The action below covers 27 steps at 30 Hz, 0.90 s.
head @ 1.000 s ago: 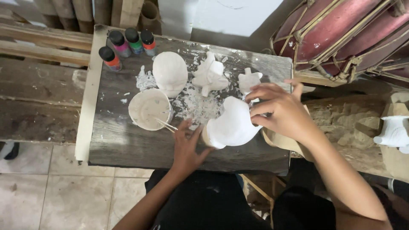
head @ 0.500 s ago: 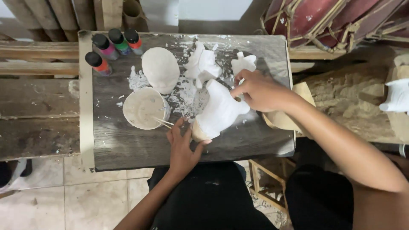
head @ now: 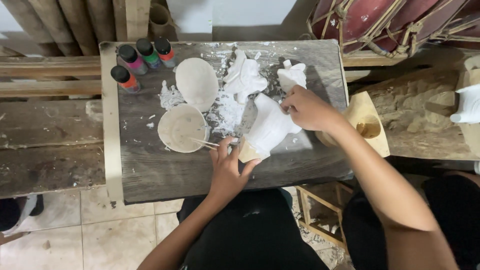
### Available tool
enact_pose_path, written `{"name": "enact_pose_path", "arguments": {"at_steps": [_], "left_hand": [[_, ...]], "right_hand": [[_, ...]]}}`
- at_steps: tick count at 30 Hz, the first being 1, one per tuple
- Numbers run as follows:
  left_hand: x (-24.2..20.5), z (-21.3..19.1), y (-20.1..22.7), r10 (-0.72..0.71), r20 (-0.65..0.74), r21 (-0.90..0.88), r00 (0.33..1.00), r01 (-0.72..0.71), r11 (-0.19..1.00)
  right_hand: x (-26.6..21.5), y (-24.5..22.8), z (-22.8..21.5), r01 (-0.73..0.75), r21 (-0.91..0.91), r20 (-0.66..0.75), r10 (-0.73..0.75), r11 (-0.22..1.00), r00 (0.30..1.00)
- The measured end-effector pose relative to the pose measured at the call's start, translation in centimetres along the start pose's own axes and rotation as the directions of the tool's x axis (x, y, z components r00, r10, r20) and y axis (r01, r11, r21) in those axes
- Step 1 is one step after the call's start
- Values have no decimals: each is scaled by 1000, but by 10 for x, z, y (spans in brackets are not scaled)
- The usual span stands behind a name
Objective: Applying a white coating or adhesive to small plaster molds using a wooden stick on a workshop table
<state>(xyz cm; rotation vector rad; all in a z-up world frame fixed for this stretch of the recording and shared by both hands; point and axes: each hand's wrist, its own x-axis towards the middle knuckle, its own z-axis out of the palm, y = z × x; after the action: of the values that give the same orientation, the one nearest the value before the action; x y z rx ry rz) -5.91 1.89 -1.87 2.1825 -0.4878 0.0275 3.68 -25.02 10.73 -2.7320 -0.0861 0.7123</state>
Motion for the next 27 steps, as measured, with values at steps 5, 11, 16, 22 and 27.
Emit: {"name": "enact_pose_path", "arguments": {"at_steps": [5,11,16,22,27], "left_hand": [[3,3,-8,-4,24,83,1000,2,997],[4,0,-10,-33,78,116,996,24,993],[8,-8,-4,-53,93,35,994,50,998],[9,-7,-13,-4,75,22,997,2,1000],[11,-15,-9,-7,79,-40,997,10,999]], "right_hand": [[2,-1,10,-15,41,-27,17,999,1000],[-8,2,20,-77,208,-118,104,975,988],[-8,27,51,-88,201,-193,127,976,973],[-14,21,50,-55,255,-234,117,965,965],[-15,14,45,-24,238,-242,83,971,967]]}}
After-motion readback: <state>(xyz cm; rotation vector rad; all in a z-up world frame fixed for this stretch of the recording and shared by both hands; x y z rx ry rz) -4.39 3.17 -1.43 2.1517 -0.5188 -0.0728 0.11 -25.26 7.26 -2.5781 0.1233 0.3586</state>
